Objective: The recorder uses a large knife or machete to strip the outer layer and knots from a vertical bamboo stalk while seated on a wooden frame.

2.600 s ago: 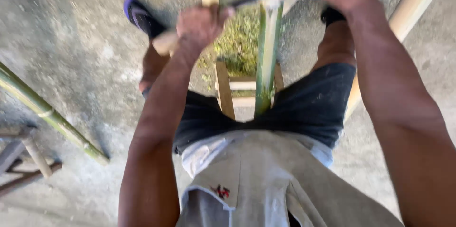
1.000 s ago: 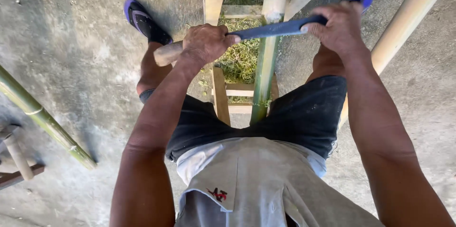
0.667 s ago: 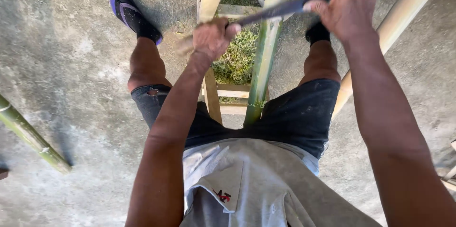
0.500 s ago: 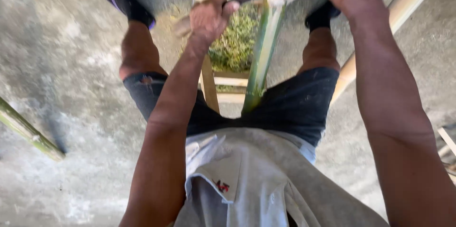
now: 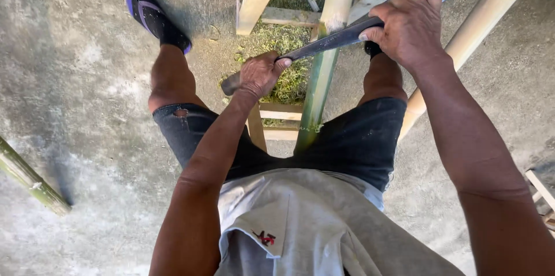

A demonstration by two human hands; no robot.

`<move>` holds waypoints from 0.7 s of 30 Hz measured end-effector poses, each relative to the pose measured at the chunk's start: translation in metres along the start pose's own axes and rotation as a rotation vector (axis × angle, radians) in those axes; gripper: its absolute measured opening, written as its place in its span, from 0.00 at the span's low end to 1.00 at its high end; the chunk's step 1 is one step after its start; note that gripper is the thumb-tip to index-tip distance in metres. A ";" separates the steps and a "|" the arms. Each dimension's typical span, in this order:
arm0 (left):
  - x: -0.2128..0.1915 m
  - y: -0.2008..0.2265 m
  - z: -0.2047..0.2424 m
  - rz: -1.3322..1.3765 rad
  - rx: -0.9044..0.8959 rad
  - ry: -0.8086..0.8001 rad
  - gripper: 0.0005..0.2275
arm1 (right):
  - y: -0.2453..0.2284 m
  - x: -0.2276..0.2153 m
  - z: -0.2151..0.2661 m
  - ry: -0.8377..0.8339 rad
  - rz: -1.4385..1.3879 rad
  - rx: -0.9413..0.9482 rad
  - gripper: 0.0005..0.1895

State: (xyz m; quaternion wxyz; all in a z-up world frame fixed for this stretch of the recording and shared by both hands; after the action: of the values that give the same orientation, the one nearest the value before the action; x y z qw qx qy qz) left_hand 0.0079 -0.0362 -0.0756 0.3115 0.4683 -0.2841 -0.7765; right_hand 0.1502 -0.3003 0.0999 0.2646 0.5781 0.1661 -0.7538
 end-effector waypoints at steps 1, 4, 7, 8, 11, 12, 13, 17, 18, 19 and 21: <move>-0.010 0.012 -0.001 0.001 0.000 -0.001 0.33 | 0.003 0.002 0.000 -0.001 0.000 0.001 0.21; -0.030 0.019 -0.026 -0.068 -0.181 -0.143 0.31 | 0.017 0.008 -0.014 0.059 -0.085 0.020 0.20; -0.051 0.022 -0.067 -0.233 0.023 0.102 0.29 | 0.059 0.044 -0.025 -0.093 -0.451 0.525 0.25; -0.062 0.029 -0.076 -0.268 0.113 0.208 0.29 | 0.066 0.044 -0.032 0.003 -0.441 0.471 0.25; -0.057 0.029 -0.068 -0.313 0.188 0.273 0.28 | 0.051 0.029 -0.026 0.174 -0.245 0.314 0.21; -0.055 0.023 -0.065 -0.332 0.182 0.255 0.28 | 0.036 0.017 -0.026 0.272 -0.056 0.206 0.17; -0.058 0.020 -0.071 -0.340 0.188 0.262 0.28 | 0.037 0.018 -0.022 0.283 -0.057 0.208 0.17; -0.024 -0.006 -0.059 -0.295 0.058 0.111 0.29 | 0.017 0.042 0.021 0.312 0.037 0.063 0.19; -0.029 -0.006 -0.070 -0.289 0.079 0.175 0.30 | 0.020 0.046 0.020 0.306 0.001 0.053 0.19; -0.019 -0.013 -0.056 -0.290 0.082 0.183 0.30 | 0.023 0.046 0.018 0.313 0.004 0.051 0.19; -0.030 -0.020 -0.073 -0.250 0.196 0.277 0.32 | 0.043 0.034 -0.018 0.357 -0.078 0.038 0.19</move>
State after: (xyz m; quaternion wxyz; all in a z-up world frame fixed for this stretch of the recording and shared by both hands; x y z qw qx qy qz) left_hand 0.0810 -0.0115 -0.1027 0.2018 0.6302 -0.2524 -0.7060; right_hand 0.1827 -0.3322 0.0645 0.1905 0.7006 0.2186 -0.6520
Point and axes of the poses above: each hand's wrist, its own z-axis away from the middle knuckle, its own x-axis out of the palm, y = z × x, the point moved 6 cm from there along -z, towards the middle knuckle, and after that the axes turned 8 degrees about z, right-handed, at the moved point
